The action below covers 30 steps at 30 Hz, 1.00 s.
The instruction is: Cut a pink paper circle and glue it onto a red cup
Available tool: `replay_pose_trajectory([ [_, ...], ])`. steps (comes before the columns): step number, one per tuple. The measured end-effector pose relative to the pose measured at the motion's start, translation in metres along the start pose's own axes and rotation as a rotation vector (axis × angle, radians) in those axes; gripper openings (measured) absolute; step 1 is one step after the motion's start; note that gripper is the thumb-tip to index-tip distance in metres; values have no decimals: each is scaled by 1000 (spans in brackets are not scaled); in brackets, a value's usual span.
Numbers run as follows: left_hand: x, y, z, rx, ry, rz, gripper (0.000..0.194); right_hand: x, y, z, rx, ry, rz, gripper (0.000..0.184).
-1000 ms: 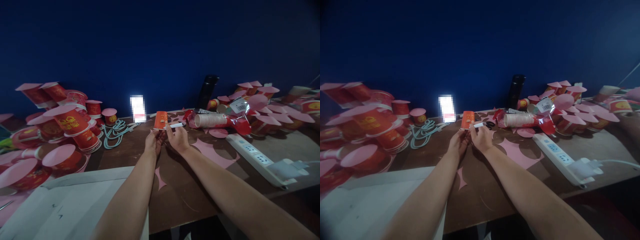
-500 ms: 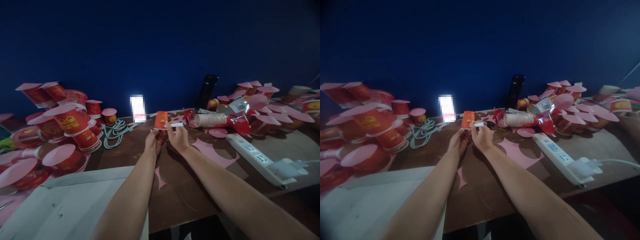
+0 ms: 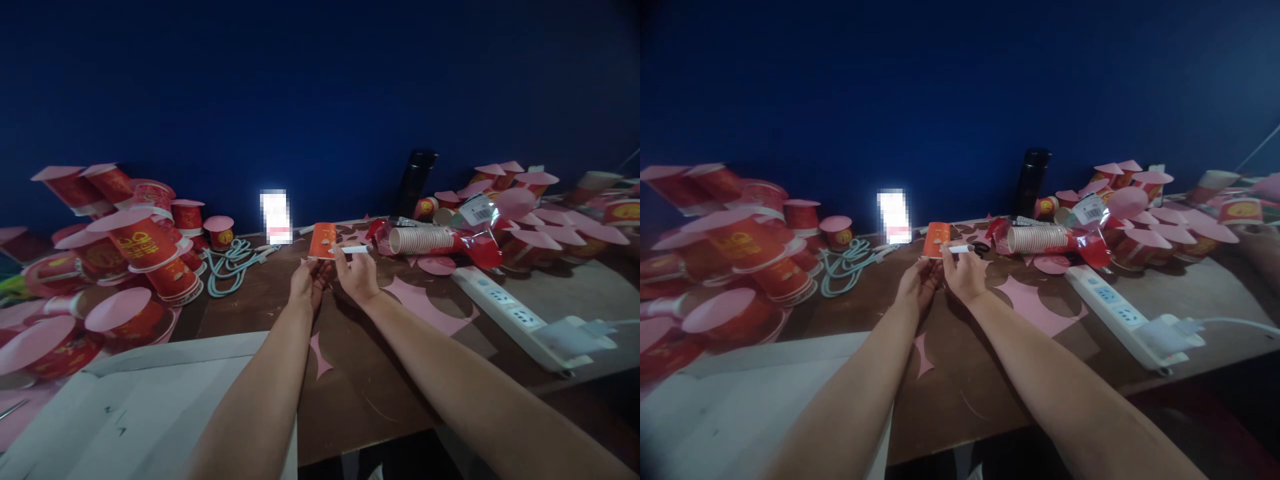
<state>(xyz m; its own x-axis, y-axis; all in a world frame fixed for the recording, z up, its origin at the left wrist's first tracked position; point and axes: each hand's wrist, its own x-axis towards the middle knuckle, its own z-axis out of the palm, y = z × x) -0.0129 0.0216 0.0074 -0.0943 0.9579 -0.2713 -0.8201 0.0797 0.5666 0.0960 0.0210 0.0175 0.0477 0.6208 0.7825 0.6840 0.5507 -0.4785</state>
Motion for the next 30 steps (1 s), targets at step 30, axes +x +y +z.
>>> replay_pose_trajectory([
  [30,-1,2,1,-22,45,-25,10,0,2,-1,1,-71,58,28],
])
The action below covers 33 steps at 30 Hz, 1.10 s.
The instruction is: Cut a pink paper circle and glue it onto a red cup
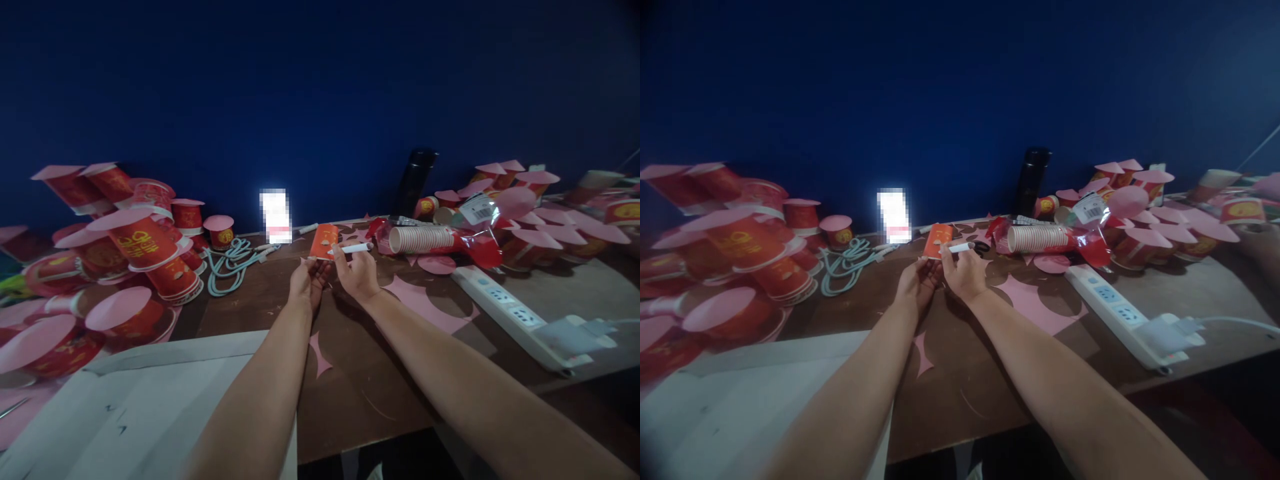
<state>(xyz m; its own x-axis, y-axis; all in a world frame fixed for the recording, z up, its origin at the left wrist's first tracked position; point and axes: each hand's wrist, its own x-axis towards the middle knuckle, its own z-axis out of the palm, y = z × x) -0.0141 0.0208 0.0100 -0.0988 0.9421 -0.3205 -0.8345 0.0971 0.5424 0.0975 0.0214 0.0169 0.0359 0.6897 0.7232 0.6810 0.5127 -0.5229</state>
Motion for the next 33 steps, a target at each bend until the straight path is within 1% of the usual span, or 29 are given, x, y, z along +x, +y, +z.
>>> replay_pose_trajectory([
  [14,1,0,-1,-4,-5,3,10,1,-3,-3,31,-12,31,27],
  [20,-2,1,1,-11,-6,3,10,0,-1,0,59,-4,37,25],
  [27,-2,2,3,-23,22,8,11,-1,-1,-1,159,-7,47,23],
  [31,0,2,1,-68,16,70,11,-2,6,4,269,2,133,26],
  [33,2,2,1,-85,-2,95,10,-1,11,9,348,-18,233,25],
])
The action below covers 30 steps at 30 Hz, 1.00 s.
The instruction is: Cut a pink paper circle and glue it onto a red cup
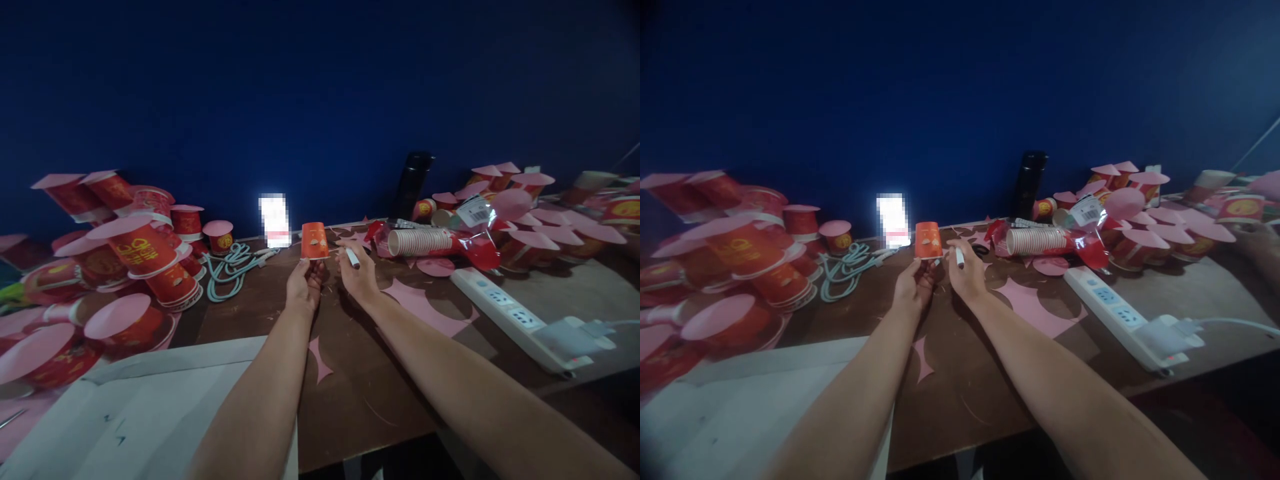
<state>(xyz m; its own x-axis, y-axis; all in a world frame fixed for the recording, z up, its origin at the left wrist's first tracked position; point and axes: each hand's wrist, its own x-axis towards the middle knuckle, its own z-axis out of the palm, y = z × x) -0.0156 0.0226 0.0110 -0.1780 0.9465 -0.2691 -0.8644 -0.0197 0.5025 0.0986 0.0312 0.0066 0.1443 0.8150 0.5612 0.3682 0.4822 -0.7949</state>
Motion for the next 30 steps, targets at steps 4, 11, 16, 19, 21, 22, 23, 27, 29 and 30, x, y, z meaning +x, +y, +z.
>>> replay_pose_trajectory([
  [4,0,-1,0,-21,-19,4,8,6,6,7,269,-34,451,18],
  [11,-4,-3,1,42,-45,-57,7,15,0,7,724,-32,858,7],
  [16,-6,-8,-1,96,-169,-18,3,17,1,6,762,-43,834,9],
  [19,-6,-11,-1,154,-223,-5,5,16,2,8,737,-58,783,8],
  [21,-6,-11,-1,177,-212,-4,4,15,5,10,705,-60,750,3],
  [22,-5,-11,-1,176,-186,-5,3,14,7,11,675,-55,730,3],
  [23,-5,-11,-1,171,-152,-6,3,13,10,11,627,-42,699,7],
  [27,1,-10,-4,126,-20,8,6,9,13,6,243,72,269,24],
  [29,3,-10,-5,117,-25,4,7,6,7,1,84,119,-8,26],
  [30,4,-10,-6,115,-39,-2,6,5,3,-1,29,125,-125,26],
])
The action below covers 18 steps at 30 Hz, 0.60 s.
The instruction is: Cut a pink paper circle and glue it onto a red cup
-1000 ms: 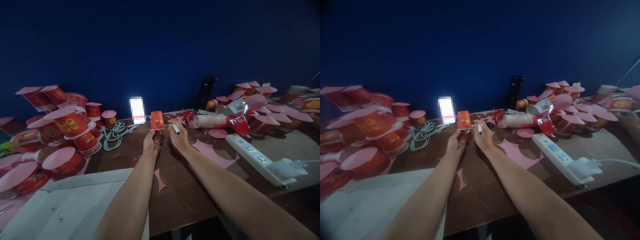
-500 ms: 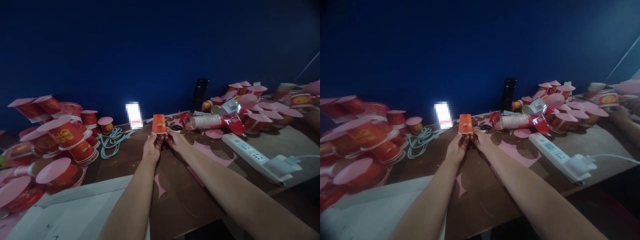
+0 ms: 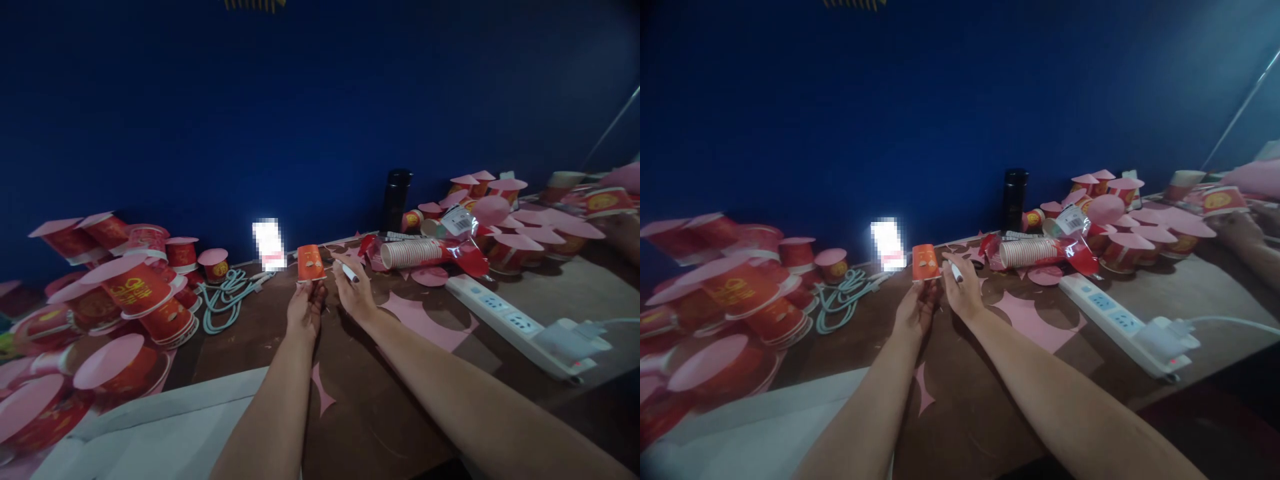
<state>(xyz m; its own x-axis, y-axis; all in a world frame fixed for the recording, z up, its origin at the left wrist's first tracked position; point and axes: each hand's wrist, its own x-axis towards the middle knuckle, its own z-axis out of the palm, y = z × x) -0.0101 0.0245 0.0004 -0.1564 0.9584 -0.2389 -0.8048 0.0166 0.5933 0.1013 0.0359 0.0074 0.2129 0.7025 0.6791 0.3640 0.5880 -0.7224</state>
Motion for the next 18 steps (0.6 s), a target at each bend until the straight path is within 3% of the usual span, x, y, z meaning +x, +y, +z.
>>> replay_pose_trajectory([
  [2,0,0,-1,-3,-24,-11,6,-2,-10,-3,-34,-24,-162,23],
  [4,-2,0,-1,-9,-39,-11,6,-4,-17,-5,-50,-55,-221,20],
  [18,-1,-3,-1,-35,-63,17,5,-8,-13,-1,-202,-133,-211,16],
])
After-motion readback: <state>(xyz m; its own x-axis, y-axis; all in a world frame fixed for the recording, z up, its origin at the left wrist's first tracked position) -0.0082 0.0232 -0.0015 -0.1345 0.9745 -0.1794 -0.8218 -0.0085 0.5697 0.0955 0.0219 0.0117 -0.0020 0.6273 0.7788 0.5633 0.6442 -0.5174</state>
